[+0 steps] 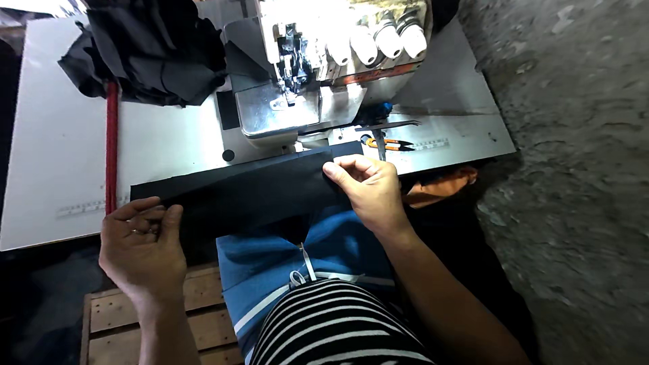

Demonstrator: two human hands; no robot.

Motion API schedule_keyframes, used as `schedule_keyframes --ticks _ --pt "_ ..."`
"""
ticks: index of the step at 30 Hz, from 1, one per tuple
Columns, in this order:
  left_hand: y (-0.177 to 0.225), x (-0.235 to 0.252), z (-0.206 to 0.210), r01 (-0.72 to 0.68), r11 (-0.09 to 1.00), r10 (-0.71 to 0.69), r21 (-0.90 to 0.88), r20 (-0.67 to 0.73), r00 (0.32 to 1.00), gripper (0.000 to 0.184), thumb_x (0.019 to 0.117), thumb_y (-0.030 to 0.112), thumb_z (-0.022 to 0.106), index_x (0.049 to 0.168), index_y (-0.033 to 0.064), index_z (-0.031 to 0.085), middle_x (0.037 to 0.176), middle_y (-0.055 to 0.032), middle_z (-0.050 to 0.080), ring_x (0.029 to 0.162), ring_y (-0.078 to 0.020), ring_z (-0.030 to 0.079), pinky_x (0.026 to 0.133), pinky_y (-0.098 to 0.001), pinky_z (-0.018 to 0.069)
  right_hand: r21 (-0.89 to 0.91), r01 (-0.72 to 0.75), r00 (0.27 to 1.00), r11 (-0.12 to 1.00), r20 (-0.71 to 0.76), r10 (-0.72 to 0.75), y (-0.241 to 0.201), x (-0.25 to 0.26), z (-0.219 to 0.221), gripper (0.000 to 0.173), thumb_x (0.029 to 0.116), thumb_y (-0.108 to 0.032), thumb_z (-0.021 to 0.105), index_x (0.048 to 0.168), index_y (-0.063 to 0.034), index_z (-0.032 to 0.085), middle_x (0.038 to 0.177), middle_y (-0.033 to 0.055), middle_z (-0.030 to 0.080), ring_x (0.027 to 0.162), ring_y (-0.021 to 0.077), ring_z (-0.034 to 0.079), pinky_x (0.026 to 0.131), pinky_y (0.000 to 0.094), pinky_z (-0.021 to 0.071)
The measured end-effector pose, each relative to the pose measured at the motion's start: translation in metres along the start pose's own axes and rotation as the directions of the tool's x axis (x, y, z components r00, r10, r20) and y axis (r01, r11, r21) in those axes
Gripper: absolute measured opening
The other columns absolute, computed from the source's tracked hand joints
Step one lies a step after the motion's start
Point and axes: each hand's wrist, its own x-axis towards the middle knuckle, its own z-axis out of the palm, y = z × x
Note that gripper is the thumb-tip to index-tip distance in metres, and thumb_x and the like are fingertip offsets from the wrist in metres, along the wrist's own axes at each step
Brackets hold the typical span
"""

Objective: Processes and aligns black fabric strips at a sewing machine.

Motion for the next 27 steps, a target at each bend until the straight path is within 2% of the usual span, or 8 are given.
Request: schedule_keyframes --ticks 3,7,10,12,14,17,20,27 --pt "0.000 0.005 0.004 0.034 0.998 -0.035 -0.052 -0.014 0.999 0.040 0.0875 0.005 0.077 0.116 0.0097 0.049 0.098 0.0097 0.062 0.088 0.0012 0.064 0.080 -0.0200 0.0578 -0.003 0.006 1.000 1.000 0.005 -0.006 0.002 0.006 0.003 0.006 0.0945 -0.012 0.075 0.096 -0.0062 0.076 0.079 0.0008 0.072 0.064 0.0069 0.066 0.058 0.0212 0.0571" --pt "0.009 0.023 -0.002 -0.004 0.999 0.006 0.040 -0.057 0.998 0.039 0.0854 0.010 0.081 0.109 0.0083 0.051 0.097 0.0075 0.065 0.090 -0.0007 0.066 0.082 -0.0232 0.0593 -0.062 0.071 0.997 0.996 -0.025 -0.073 0.004 0.028 0.012 0.006 0.0945 -0.012 0.075 0.097 -0.0067 0.075 0.082 -0.0017 0.073 0.068 0.0039 0.068 0.062 0.0192 0.0594" --pt "0.018 0.061 -0.015 -0.071 0.995 0.076 0.070 -0.080 0.994 0.035 0.0903 0.013 0.078 0.112 0.0078 0.052 0.100 0.0058 0.064 0.095 -0.0051 0.067 0.087 -0.0285 0.0590 -0.211 0.230 0.966 0.950 -0.069 -0.249 0.002 0.057 0.026 0.008 0.0936 -0.014 0.076 0.093 -0.0074 0.073 0.074 -0.0031 0.068 0.056 0.0008 0.059 0.049 0.0166 0.0506" --pt "0.017 0.087 0.001 -0.104 0.982 0.110 0.159 -0.031 0.993 0.036 0.0964 0.019 0.072 0.122 0.0029 0.052 0.108 0.0001 0.063 0.097 -0.0070 0.065 0.088 -0.0280 0.0567 -0.288 0.296 0.945 0.911 -0.052 -0.324 0.006 0.070 0.036 0.011 0.0937 -0.016 0.076 0.093 -0.0075 0.069 0.064 -0.0023 0.060 0.046 0.0033 0.050 0.040 0.0193 0.0415" --pt "0.021 0.097 0.028 -0.175 0.933 0.150 0.314 0.104 0.983 0.037 0.1000 0.014 0.063 0.131 -0.0044 0.056 0.127 -0.0167 0.063 0.112 -0.0200 0.064 0.095 -0.0364 0.0544 -0.327 0.280 0.949 0.903 -0.050 -0.313 0.008 0.076 0.046 0.015 0.0942 -0.018 0.075 0.095 -0.0079 0.063 0.057 -0.0028 0.048 0.041 0.0066 0.040 0.037 0.0221 0.0335" --pt "0.043 0.078 0.081 -0.437 0.866 0.366 0.243 0.288 0.885 0.031 0.0987 0.004 0.052 0.125 -0.0024 0.068 0.135 -0.0177 0.065 0.130 -0.0279 0.059 0.110 -0.0449 0.0470 -0.379 0.197 0.970 0.904 -0.061 -0.236 0.005 0.081 0.048 0.025 0.0937 -0.024 0.076 0.106 -0.0096 0.061 0.060 -0.0049 0.052 0.044 0.0050 0.044 0.040 0.0217 0.0379" --pt "0.048 0.057 0.126 -0.478 0.878 0.448 -0.027 0.397 0.801 0.032 0.1016 0.011 0.054 0.127 0.0042 0.072 0.139 -0.0097 0.065 0.139 -0.0236 0.053 0.121 -0.0507 0.0327 -0.304 0.143 0.988 0.942 -0.008 -0.153 0.005 0.082 0.041 0.029 0.0925 -0.023 0.077 0.113 -0.0106 0.060 0.071 -0.0051 0.059 0.046 0.0025 0.047 0.041 0.0189 0.0415" --pt "0.038 0.056 0.150 -0.465 0.885 0.449 -0.021 0.302 0.841 0.027 0.1008 0.014 0.058 0.120 0.0110 0.077 0.132 -0.0029 0.071 0.138 -0.0226 0.054 0.117 -0.0542 0.0310 -0.085 0.020 0.999 0.996 0.034 -0.017 0.008 0.072 0.032 0.018 0.1002 -0.015 0.067 0.113 -0.0124 0.055 0.068 -0.0071 0.064 0.056 0.0027 0.064 0.052 0.0199 0.0590"
